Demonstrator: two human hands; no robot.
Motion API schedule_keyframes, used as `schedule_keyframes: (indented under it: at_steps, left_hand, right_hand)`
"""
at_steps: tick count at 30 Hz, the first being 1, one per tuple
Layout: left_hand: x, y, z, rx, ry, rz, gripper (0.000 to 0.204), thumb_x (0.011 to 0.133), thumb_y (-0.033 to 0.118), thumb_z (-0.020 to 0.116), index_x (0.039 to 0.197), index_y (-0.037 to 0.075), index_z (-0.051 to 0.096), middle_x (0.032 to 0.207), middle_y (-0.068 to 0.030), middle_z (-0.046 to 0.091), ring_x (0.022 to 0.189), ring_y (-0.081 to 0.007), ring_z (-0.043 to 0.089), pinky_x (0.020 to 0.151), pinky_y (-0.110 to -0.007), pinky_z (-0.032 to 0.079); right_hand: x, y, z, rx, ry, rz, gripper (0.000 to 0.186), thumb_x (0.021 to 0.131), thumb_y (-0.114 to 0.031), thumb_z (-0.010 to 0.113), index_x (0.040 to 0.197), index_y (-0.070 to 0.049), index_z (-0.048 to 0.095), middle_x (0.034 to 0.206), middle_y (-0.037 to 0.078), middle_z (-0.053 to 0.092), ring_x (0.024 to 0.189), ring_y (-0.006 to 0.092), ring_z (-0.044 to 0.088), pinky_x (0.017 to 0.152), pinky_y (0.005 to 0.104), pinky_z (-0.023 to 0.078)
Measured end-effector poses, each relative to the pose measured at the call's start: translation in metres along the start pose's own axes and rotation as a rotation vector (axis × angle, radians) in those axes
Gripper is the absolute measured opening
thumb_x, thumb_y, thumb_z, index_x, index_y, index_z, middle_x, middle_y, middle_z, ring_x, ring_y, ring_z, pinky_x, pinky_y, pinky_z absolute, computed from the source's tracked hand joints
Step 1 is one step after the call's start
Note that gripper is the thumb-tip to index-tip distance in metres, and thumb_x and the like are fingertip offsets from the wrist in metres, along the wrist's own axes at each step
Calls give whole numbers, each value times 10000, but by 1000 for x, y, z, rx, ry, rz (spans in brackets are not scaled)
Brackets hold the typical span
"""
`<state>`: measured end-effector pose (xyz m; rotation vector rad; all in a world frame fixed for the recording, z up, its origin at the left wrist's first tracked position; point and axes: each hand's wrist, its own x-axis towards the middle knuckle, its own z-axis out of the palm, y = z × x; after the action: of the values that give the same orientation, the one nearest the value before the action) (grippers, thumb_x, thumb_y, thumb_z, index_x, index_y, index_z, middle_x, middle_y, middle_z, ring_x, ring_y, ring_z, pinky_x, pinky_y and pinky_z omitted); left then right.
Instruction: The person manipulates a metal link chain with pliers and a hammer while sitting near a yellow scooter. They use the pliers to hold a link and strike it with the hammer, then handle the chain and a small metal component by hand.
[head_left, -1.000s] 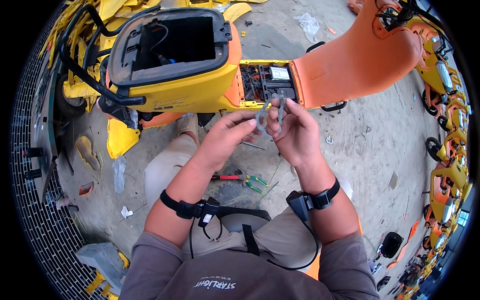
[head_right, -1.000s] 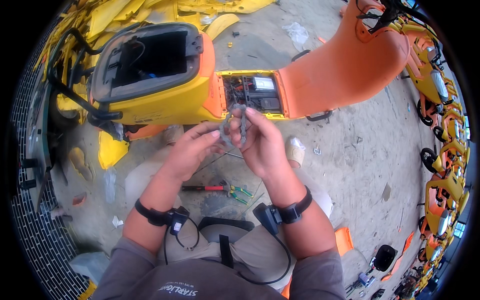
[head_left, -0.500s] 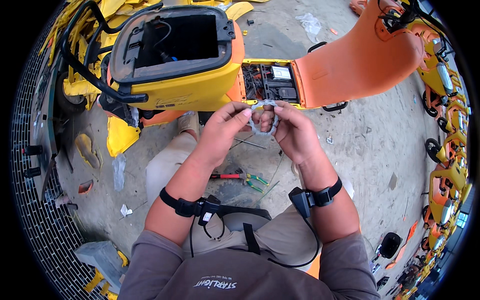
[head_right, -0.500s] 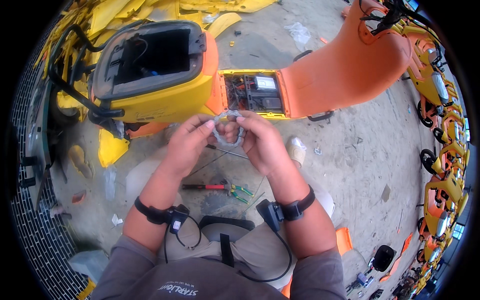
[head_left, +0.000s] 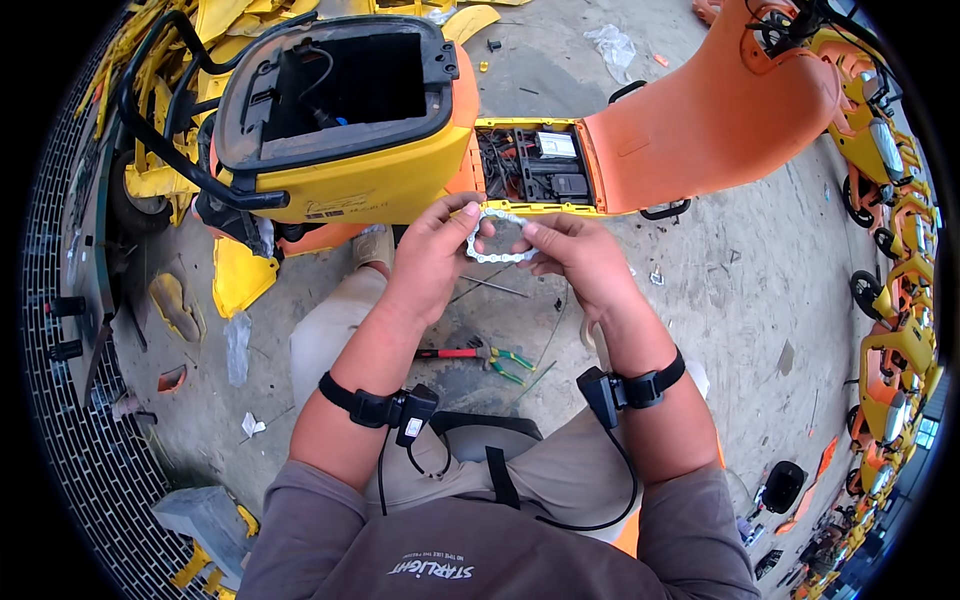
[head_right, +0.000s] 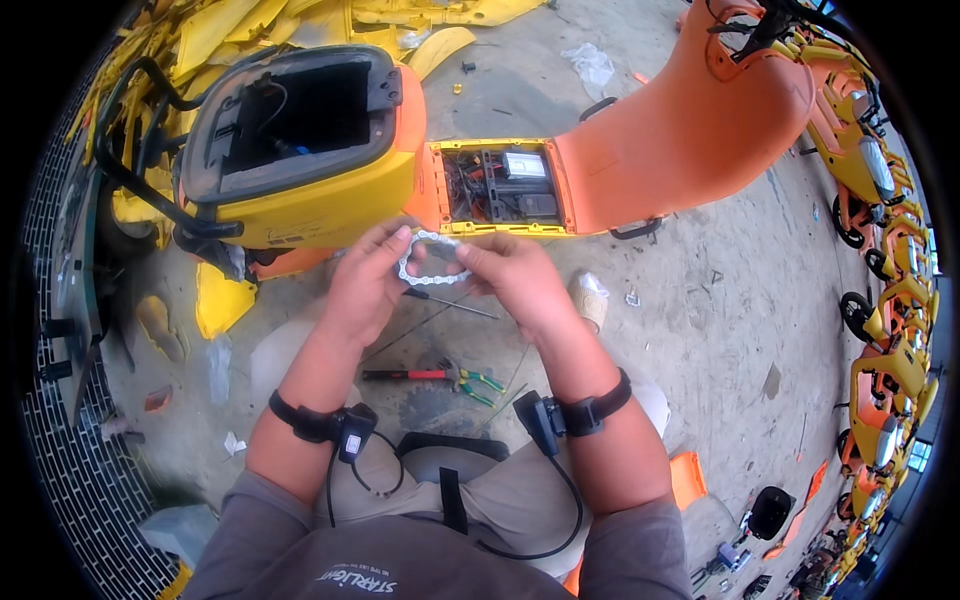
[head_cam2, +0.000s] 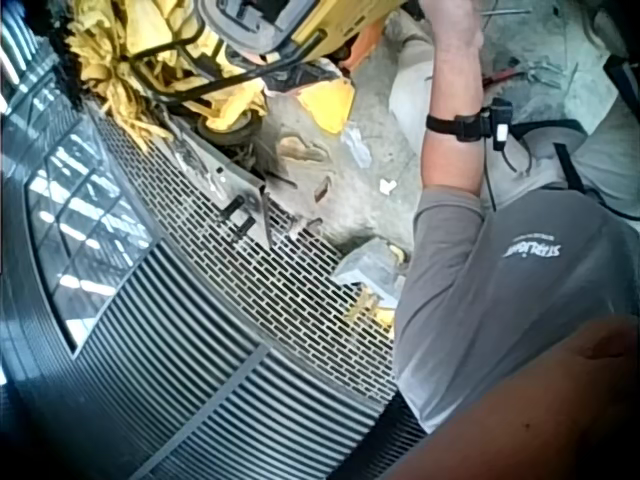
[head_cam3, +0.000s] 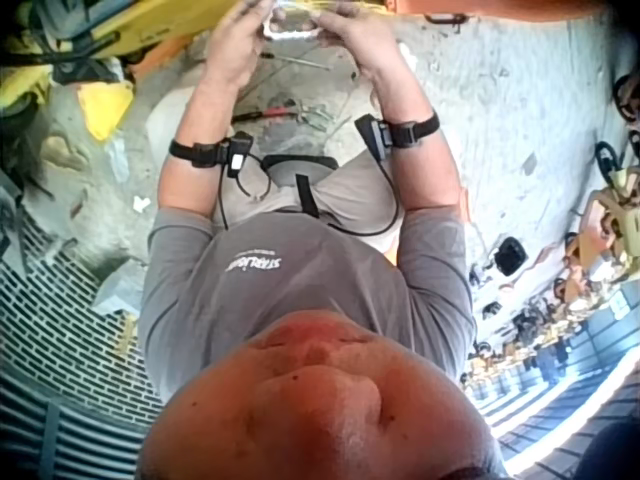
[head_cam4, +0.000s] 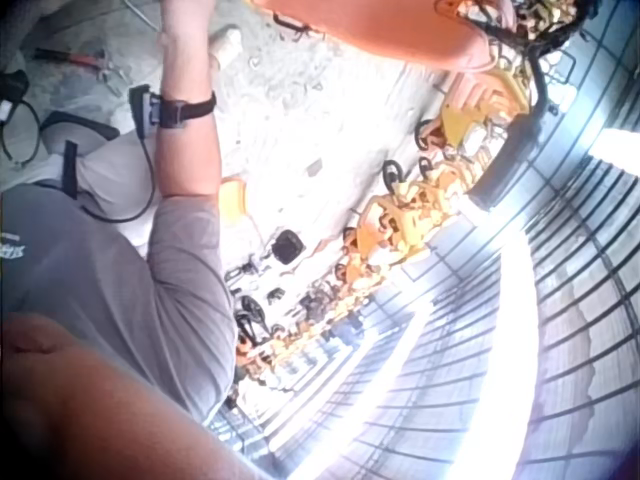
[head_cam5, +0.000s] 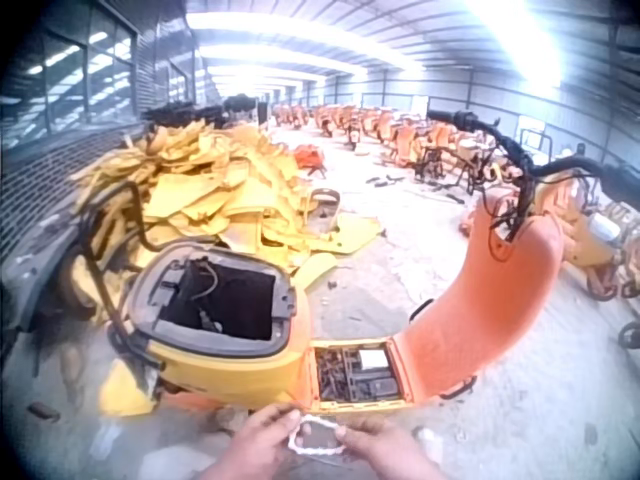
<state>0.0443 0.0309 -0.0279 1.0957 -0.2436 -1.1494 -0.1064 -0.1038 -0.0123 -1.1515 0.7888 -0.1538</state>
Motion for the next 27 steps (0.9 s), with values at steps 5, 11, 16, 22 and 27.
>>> schedule_keyframes:
  at_steps: [5,11,16,22,27]
  left_hand:
    - [1,-11,-4,922,192,276,397,980,181,624,1323,-3,547,1199,-144,643,1081,-222,616,896,-334,496]
    - [-6,-10,-4,1033,144,273,474,928,201,653,1342,2,538,1292,-173,602,1135,-263,611,991,-383,481]
    - [-6,-7,-3,993,128,308,466,923,186,645,1331,-10,535,1283,-177,595,1097,-271,624,953,-377,498]
    - [3,-4,4,886,171,394,416,942,121,608,1328,-15,533,1290,-180,591,1087,-267,633,883,-344,518]
    - [6,3,-11,701,198,368,375,971,131,589,1308,-24,538,1238,-161,627,1075,-232,636,908,-341,515]
  right_hand:
    - [0,10,-9,-566,109,-216,255,891,-235,691,914,18,714,878,125,732,796,239,680,737,387,541]
    - [16,25,-14,-1433,123,14,335,810,-298,687,941,9,719,952,223,710,882,399,683,772,473,550]
    - [28,15,-5,-1065,385,-455,242,816,-182,716,962,11,708,957,186,700,880,344,680,788,425,544]
    - [20,10,-24,-215,522,-560,323,914,-191,695,1173,-4,649,1131,121,654,1014,250,647,847,380,519]
    - [32,9,-18,655,42,-263,714,1013,-522,499,1474,9,374,1407,197,523,1195,297,580,978,462,490]
